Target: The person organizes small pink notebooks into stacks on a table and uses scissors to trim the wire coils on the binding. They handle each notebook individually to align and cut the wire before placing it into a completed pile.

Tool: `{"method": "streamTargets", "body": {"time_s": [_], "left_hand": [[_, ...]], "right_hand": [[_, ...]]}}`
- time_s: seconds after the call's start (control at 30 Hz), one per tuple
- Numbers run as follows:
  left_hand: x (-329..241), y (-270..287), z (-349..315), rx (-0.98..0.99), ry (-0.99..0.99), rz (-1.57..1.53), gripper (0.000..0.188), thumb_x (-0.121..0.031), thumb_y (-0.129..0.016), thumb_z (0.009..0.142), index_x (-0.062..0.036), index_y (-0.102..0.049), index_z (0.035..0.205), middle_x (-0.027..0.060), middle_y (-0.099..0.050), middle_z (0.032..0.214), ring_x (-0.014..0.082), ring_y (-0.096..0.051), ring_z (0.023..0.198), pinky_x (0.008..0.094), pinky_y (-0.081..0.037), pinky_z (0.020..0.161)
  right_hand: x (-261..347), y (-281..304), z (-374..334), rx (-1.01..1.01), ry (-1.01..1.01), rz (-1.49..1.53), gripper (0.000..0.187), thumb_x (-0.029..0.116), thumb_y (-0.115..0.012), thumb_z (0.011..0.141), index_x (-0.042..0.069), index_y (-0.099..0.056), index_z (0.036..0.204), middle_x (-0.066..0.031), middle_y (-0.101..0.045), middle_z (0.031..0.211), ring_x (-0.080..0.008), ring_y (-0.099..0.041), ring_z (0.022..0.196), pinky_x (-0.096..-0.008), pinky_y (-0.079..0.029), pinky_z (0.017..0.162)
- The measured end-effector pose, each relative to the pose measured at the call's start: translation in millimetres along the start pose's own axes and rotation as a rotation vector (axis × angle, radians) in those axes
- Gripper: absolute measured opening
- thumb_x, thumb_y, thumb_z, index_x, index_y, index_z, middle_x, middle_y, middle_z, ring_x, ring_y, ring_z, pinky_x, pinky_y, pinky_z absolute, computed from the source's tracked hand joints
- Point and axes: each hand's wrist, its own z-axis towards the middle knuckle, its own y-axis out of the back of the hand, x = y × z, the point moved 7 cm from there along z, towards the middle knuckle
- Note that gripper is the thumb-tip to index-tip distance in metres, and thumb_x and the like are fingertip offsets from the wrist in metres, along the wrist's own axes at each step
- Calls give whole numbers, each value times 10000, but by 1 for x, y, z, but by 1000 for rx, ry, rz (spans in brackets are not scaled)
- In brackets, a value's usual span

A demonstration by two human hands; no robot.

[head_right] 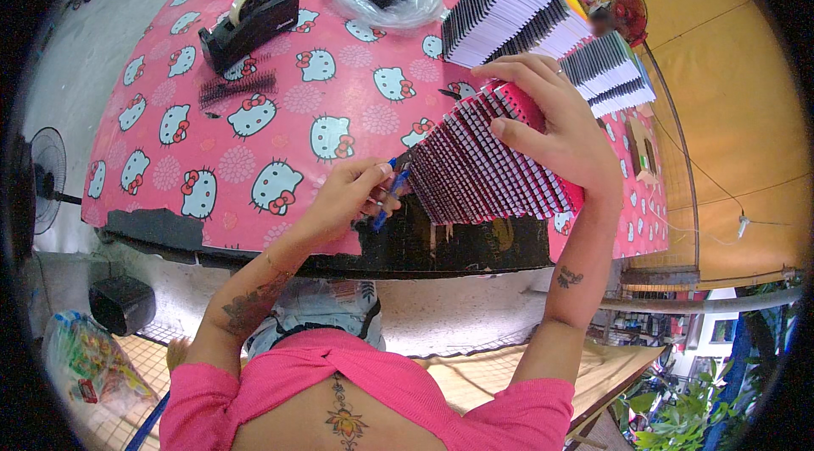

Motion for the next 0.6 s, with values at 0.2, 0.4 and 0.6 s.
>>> {"method": "streamTargets", "body": {"time_s": [0.2, 0.4, 0.6], "left_hand": [[-37, 0, -15, -215, -586, 708, 318, -239, -521, 982, 29, -655, 1090, 15, -614, 817, 142, -638, 703, 268, -474, 609], [4, -4, 2, 31, 100, -132, 286, -219, -543, 969, -11, -664, 1122, 15, -614, 831, 144, -595, 603, 287, -441, 545], [-36, -13, -22, -346, -840, 980, 331, -271, -509, 987, 18, -658, 1046, 48, -601, 823, 164, -655, 706, 294, -496, 624]], "right_hand": [[0, 0, 0, 6, -10, -8, 580, 305, -629, 757, 1, -581, 1249, -151, -550, 1286, -305, -451, 1262, -397, -296, 1100], [1, 1, -1, -40, 29, -6, 536, 281, -632, 757, 18, -597, 1223, -149, -576, 1233, -315, -486, 1204, -399, -333, 1068], [-1, -1, -1, 7, -12, -14, 575, 293, -626, 755, 2, -579, 1249, -150, -550, 1281, -307, -454, 1254, -397, -300, 1095]]}}
